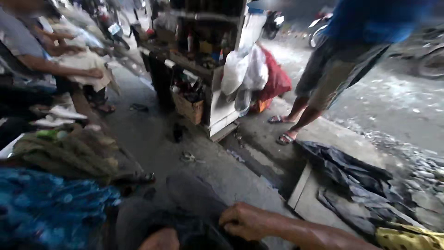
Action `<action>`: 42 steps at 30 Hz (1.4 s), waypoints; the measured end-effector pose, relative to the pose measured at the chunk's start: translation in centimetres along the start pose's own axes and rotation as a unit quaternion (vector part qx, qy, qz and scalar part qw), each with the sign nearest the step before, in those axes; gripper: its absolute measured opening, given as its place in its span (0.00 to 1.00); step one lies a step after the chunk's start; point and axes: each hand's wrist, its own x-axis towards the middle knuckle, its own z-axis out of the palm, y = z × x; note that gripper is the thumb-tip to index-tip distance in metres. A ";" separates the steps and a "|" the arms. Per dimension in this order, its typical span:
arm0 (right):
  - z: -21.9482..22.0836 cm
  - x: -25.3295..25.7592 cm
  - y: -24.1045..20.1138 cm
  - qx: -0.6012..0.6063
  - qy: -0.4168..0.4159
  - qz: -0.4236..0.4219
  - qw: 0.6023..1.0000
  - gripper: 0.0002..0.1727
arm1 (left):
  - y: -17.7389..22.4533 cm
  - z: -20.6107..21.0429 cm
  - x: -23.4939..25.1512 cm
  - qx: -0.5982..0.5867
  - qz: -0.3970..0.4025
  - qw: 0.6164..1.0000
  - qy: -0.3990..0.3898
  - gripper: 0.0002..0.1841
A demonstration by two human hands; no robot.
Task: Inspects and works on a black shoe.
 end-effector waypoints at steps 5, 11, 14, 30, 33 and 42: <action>0.0 -0.3 -1.3 -0.018 0.019 0.028 0.999 0.16 | 0.7 -0.9 -0.3 0.002 -0.040 0.999 -0.036 0.13; -1.4 0.8 -1.9 -0.101 -0.073 0.015 0.992 0.08 | 0.3 0.1 0.4 -0.029 -0.004 0.999 -0.020 0.08; -1.8 2.2 -2.1 -0.081 -0.120 0.021 0.989 0.05 | 0.4 0.1 0.5 -0.025 0.004 0.999 -0.019 0.06; 1.2 -1.2 2.7 0.035 0.251 0.132 0.958 0.15 | -2.2 2.8 0.8 -0.306 0.189 0.920 0.155 0.12; -1.0 -2.6 4.9 0.060 0.329 0.244 0.910 0.17 | -2.1 3.1 0.6 -0.337 0.170 0.912 0.162 0.14; 0.3 -4.6 2.3 0.456 0.131 0.091 0.876 0.15 | -4.0 3.2 -2.1 -0.108 0.148 0.928 0.326 0.06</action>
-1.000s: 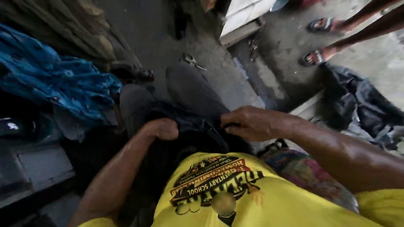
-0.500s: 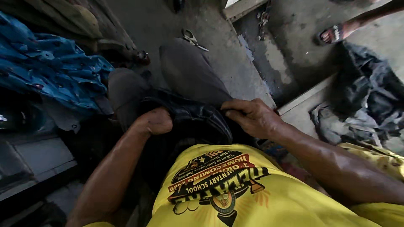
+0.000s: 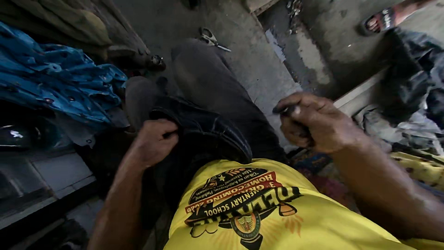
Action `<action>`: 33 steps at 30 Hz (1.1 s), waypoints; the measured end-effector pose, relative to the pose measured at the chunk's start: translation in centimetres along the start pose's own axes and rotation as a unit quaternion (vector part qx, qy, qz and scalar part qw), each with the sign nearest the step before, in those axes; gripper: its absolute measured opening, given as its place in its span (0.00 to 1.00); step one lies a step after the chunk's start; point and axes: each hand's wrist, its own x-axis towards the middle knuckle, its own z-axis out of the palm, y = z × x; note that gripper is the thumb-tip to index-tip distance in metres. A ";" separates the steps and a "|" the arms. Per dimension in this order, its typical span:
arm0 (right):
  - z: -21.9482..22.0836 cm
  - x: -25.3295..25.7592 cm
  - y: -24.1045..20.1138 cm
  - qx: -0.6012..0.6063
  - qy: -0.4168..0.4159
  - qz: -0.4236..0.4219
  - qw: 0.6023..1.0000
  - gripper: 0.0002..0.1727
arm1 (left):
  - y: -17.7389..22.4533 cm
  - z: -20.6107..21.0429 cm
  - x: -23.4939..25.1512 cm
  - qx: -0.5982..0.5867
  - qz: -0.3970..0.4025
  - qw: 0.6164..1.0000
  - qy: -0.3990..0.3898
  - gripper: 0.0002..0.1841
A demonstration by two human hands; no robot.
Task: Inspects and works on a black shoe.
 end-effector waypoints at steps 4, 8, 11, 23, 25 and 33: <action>1.1 0.0 0.2 -0.123 -0.198 0.050 0.971 0.13 | 1.4 -3.9 -2.7 0.044 -0.076 0.995 0.046 0.12; 0.8 -0.2 -0.9 -0.360 -0.109 0.021 0.926 0.14 | -1.8 -4.1 -3.9 0.092 -0.016 0.992 0.085 0.17; 1.6 0.1 -1.3 -0.469 0.070 -0.034 0.880 0.20 | -0.5 -1.8 -2.5 0.018 0.029 0.996 0.080 0.16; 4.2 1.1 1.1 -0.348 -0.050 -0.128 0.928 0.07 | -0.1 0.4 0.8 -0.044 -0.049 0.985 -0.157 0.07; 3.3 0.6 0.0 -0.258 -0.073 -0.102 0.958 0.06 | 0.0 0.4 0.8 -0.065 -0.066 0.983 -0.157 0.05; -5.9 -3.2 -3.4 0.082 -0.039 -0.123 0.988 0.10 | 0.6 1.1 0.1 -0.073 -0.062 0.994 -0.056 0.02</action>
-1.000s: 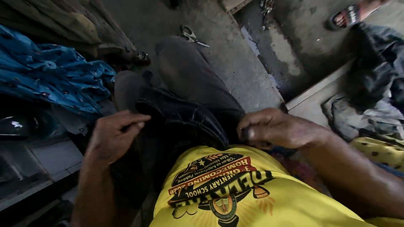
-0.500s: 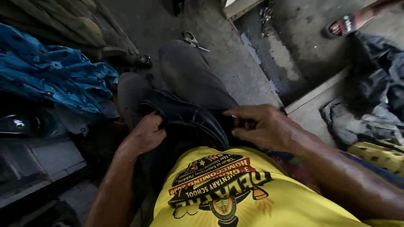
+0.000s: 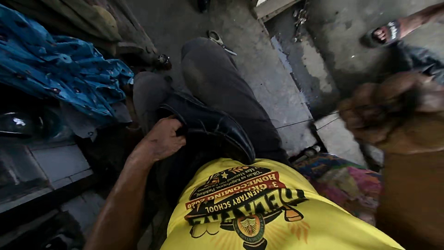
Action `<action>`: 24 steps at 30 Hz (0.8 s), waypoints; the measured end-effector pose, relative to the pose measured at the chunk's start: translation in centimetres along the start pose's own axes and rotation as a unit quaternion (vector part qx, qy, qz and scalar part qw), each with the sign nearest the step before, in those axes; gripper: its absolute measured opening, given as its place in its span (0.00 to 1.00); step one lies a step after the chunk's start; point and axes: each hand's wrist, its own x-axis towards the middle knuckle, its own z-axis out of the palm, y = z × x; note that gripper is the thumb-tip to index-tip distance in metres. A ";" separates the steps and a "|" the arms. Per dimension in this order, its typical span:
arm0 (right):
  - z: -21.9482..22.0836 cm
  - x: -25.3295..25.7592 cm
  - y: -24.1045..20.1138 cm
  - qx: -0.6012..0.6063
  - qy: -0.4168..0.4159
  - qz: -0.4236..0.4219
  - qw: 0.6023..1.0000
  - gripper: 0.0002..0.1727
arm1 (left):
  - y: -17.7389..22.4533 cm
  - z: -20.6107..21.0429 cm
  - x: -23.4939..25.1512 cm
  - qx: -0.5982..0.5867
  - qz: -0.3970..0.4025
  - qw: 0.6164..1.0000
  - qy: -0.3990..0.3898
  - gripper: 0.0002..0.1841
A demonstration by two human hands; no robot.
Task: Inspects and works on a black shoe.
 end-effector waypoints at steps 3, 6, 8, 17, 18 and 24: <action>-3.9 -2.1 -1.1 -0.108 0.111 0.020 0.988 0.12 | 0.3 -0.1 -0.1 0.028 -0.003 0.999 0.016 0.02; -3.3 -1.9 -1.0 -0.531 0.218 0.094 0.813 0.12 | 0.4 -0.1 -0.2 0.071 0.017 0.997 0.024 0.05; -0.7 -0.3 -0.1 -0.596 0.149 0.112 0.781 0.20 | 0.0 0.0 -0.1 0.093 0.049 0.994 0.032 0.08; 10.0 5.8 5.8 -0.345 -0.051 0.112 0.931 0.25 | -2.7 -4.4 -2.7 0.194 -0.008 0.959 0.204 0.26; 9.9 6.0 5.8 -0.351 -0.061 0.115 0.927 0.21 | -3.5 -5.1 -3.2 0.159 -0.025 0.959 0.233 0.25; 9.8 6.5 6.0 -0.378 -0.102 0.093 0.916 0.13 | -2.3 -3.5 -2.0 -0.520 0.158 0.830 0.124 0.20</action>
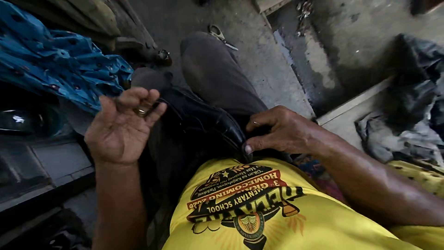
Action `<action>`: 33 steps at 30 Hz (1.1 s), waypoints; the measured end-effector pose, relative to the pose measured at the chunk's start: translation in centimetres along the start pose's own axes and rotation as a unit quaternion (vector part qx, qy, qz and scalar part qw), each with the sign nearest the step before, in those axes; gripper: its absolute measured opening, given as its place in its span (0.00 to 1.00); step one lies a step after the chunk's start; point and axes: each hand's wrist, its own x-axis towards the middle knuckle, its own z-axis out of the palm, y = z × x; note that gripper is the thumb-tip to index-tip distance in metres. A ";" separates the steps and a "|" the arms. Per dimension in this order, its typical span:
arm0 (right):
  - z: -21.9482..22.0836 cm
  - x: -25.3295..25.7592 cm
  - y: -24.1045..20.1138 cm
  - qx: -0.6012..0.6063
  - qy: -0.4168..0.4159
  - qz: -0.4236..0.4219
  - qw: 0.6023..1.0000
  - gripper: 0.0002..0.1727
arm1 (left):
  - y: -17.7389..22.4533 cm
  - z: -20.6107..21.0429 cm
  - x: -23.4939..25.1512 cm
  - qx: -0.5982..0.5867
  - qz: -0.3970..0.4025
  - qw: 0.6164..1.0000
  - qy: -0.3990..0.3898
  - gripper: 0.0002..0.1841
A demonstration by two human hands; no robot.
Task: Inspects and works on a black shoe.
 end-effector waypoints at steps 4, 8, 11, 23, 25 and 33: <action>-0.1 0.5 0.2 0.028 -0.017 0.021 0.999 0.14 | -0.4 -1.7 2.1 -0.049 -0.045 0.996 0.065 0.23; -0.3 1.4 0.3 0.075 -0.048 0.030 0.996 0.13 | 0.0 -5.1 3.9 -0.016 -0.071 0.975 0.211 0.24; -0.2 1.9 0.5 0.083 -0.065 0.033 0.994 0.13 | 0.1 -6.7 4.5 -0.010 -0.075 0.964 0.257 0.23; -0.2 1.1 -0.7 -0.036 -0.035 0.017 0.999 0.13 | 1.1 -4.2 2.8 0.204 -0.027 0.969 0.138 0.15; -0.1 1.1 -1.4 -0.067 -0.035 -0.001 0.997 0.12 | 1.5 -1.2 2.3 0.364 0.056 0.928 0.064 0.17; 0.4 0.6 -2.0 -0.149 0.014 -0.034 0.988 0.18 | -1.9 6.1 2.6 0.623 0.073 0.750 -0.211 0.28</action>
